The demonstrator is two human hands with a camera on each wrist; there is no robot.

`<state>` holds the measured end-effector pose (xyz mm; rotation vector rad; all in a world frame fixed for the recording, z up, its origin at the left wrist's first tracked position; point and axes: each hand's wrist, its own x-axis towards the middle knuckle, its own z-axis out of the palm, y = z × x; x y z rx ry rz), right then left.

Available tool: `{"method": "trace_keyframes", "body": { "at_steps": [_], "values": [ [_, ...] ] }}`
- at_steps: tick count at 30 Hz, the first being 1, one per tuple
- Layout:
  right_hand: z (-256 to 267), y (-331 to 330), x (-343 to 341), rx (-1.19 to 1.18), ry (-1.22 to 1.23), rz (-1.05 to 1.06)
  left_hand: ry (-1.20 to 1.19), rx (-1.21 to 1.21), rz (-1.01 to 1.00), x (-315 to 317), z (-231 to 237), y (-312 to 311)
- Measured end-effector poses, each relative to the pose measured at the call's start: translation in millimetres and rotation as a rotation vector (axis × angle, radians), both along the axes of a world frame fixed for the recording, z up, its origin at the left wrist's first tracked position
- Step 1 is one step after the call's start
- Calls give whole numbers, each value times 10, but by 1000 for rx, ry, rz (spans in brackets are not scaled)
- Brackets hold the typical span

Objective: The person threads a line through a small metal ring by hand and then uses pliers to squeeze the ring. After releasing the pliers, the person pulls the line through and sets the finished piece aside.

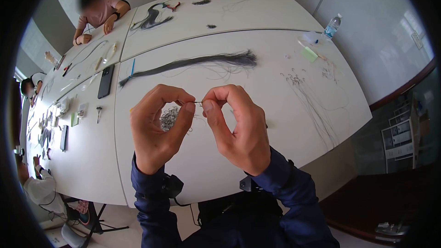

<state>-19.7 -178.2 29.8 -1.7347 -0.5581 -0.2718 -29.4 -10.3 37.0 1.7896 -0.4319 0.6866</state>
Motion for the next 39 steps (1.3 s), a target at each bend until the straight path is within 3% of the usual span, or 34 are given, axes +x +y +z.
{"method": "trace_keyframes", "body": {
  "at_steps": [7, 19, 28, 39],
  "values": [
    [14, -4, -21, -34, -2, -29, 111, 35, -50, -62, 57, 37],
    [52, 17, -19, -174, -277, -110, 141, 14, -100, -65, 68, 72],
    [26, 0, 25, -286, -526, -104, 294, -197, -227, -86, 90, 102],
    [17, -11, 44, -273, -564, -143, 399, -241, -261, -115, 126, 111]
  ]
}}
